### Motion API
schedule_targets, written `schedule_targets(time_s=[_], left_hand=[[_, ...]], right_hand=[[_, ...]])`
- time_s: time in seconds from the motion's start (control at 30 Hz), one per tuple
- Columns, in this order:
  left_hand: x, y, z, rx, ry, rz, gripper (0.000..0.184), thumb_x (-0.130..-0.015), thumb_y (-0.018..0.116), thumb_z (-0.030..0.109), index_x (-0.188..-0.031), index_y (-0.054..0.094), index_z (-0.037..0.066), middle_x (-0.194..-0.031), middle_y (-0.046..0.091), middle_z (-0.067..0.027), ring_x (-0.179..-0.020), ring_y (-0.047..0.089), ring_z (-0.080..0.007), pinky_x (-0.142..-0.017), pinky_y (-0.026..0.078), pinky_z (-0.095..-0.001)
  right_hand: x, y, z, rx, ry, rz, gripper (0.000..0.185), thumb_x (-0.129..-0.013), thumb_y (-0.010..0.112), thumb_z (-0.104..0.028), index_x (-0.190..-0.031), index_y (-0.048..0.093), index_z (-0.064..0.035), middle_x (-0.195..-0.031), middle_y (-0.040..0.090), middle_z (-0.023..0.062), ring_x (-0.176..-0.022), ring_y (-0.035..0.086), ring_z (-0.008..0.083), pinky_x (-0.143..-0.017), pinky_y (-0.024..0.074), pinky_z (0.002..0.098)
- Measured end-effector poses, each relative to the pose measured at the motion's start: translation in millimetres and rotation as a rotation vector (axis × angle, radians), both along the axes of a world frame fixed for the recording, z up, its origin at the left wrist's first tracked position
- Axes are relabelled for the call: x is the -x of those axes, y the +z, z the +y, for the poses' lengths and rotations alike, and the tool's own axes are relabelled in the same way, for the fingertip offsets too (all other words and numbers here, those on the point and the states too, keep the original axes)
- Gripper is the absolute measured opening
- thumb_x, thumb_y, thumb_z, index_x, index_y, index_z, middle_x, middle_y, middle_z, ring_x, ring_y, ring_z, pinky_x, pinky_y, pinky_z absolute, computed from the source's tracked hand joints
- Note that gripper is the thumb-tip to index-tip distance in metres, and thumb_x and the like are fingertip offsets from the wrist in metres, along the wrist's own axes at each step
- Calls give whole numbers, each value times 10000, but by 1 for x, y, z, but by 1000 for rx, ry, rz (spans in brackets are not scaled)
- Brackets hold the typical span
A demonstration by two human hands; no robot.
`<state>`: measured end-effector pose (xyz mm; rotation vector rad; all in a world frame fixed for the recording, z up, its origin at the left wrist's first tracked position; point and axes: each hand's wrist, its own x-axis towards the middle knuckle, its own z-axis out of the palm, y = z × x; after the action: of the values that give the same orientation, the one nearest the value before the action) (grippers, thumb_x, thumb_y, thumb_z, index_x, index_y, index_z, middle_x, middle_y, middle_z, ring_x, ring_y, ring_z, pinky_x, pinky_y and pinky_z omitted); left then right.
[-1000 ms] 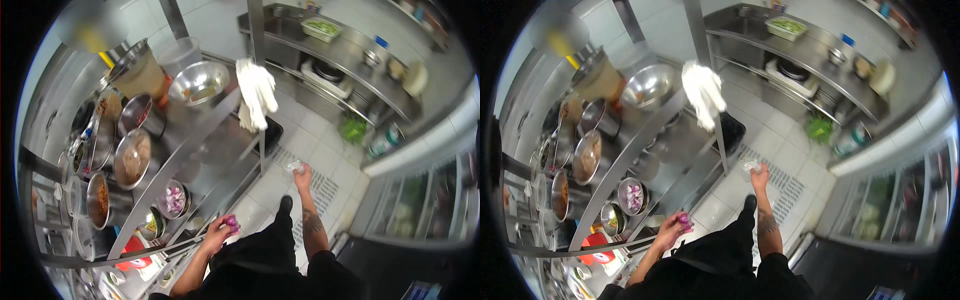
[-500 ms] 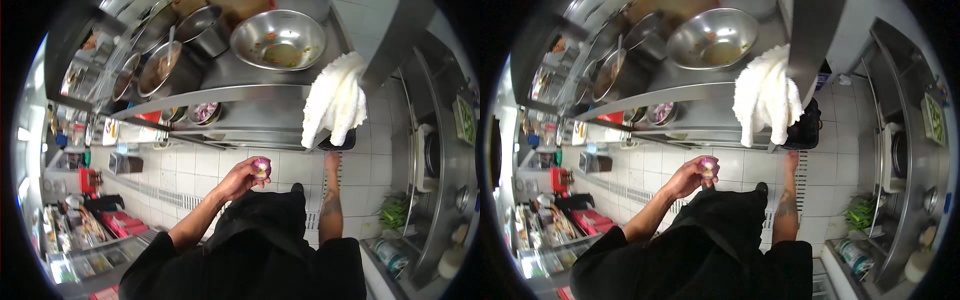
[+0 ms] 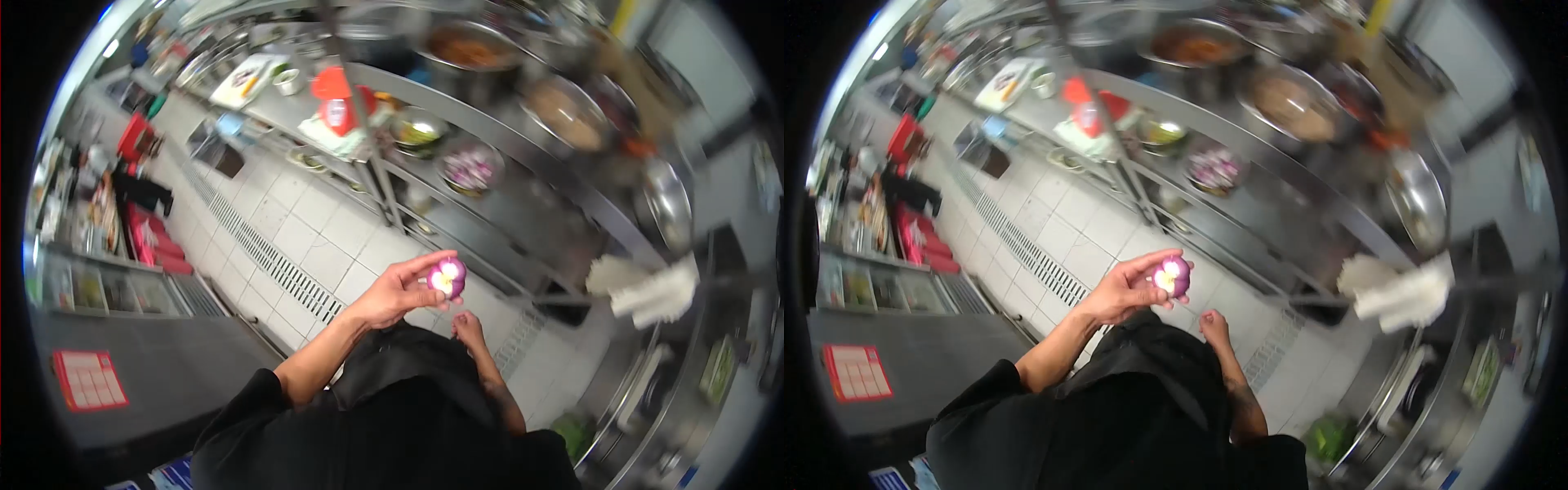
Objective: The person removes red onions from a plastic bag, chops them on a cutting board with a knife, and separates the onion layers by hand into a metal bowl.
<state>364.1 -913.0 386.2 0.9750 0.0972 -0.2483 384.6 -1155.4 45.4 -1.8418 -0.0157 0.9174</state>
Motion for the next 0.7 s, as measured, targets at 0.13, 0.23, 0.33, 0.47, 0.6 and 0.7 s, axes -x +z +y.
schedule_targets(time_s=[0.13, 0.23, 0.33, 0.47, 0.6, 0.7], left_hand=[[63, -1, 116, 91, 157, -161, 704, -921, 734, 169, -1499, 370, 0, -1283, 598, -162, -999, 693, -270, -740, 598, -314], [112, -1, 182, 204, 393, -224, 728, -932, 720, 282, -1499, 359, 3, -1249, 597, -174, -1022, 689, -303, -740, 596, -317], [152, 5, 247, 226, 615, -158, 648, -953, 700, 247, -1464, 388, -1, -1307, 577, -189, -1068, 679, -324, -796, 582, -335], [173, -3, 315, -500, 892, 29, 540, -846, 748, -41, -1345, 542, -23, -1240, 625, -132, -1112, 651, -221, -954, 544, -349], [166, -16, 390, -1001, 851, 110, 520, -799, 780, -9, -1294, 624, 27, -1247, 664, -133, -1138, 661, -259, -976, 530, -350], [143, -30, 459, -1157, 852, 141, 539, -760, 807, 34, -1275, 652, 60, -1252, 680, -149, -1149, 663, -300, -981, 525, -359]], right_hand=[[-15, 18, 109, 67, 238, -73, 142, -951, 592, -149, -1032, 620, -36, -805, 664, 42, -656, 657, 134, -496, 481, 278], [-12, 34, 199, 56, 397, -92, 139, -940, 604, -132, -1022, 639, -26, -796, 665, 49, -631, 656, 138, -521, 492, 279], [-8, 49, 299, -52, 592, -269, 128, -968, 590, -130, -999, 650, -22, -774, 650, 43, -625, 626, 120, -573, 496, 269], [1, 178, 439, -282, 577, 4, 216, -1028, 572, -220, -1001, 669, -29, -748, 638, 6, -617, 568, 66, -557, 453, 232], [-6, 263, 550, -635, 610, 140, 270, -1019, 601, -199, -1197, 647, -2, -905, 649, 40, -691, 583, 69, -565, 467, 215], [-23, 271, 634, -570, 797, 27, 308, -964, 688, -161, -1228, 645, -8, -914, 638, 24, -697, 581, 63, -575, 491, 224]])
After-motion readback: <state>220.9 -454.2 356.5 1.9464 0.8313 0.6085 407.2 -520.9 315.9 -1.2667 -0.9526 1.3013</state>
